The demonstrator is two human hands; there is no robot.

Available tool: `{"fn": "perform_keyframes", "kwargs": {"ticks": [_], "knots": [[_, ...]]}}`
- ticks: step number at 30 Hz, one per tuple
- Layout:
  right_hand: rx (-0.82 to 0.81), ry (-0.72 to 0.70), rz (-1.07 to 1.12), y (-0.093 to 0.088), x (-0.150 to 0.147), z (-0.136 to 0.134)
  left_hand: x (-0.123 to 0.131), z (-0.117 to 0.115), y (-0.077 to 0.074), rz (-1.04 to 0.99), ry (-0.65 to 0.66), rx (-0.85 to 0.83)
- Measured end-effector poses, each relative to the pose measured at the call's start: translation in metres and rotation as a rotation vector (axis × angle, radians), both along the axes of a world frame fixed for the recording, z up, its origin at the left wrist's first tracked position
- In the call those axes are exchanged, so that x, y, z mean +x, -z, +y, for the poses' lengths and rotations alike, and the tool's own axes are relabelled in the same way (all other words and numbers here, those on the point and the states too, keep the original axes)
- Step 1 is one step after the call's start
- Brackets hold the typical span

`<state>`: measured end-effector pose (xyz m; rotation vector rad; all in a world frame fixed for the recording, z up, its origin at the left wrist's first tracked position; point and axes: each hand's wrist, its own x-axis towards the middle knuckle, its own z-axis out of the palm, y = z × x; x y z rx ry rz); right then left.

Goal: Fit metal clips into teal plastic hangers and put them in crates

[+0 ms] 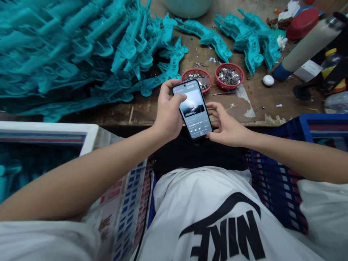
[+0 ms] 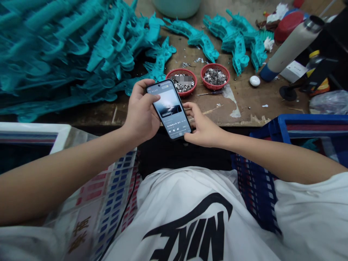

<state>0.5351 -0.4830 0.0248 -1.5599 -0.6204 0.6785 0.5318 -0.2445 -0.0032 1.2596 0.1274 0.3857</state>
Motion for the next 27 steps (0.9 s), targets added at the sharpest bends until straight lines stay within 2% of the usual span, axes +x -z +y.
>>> {"fn": "perform_keyframes", "kwargs": {"ticks": [11, 22, 27], "knots": [[0.003, 0.0, 0.007, -0.001, 0.001, 0.001, 0.001, 0.001, 0.002, -0.022, 0.005, 0.094], [-0.037, 0.021, 0.038, -0.004, 0.001, 0.0, -0.002, -0.001, -0.008, 0.036, 0.03, -0.136], [-0.025, 0.013, 0.016, -0.005, 0.001, -0.001, -0.004, -0.003, -0.01, 0.023, 0.015, -0.129]]}}
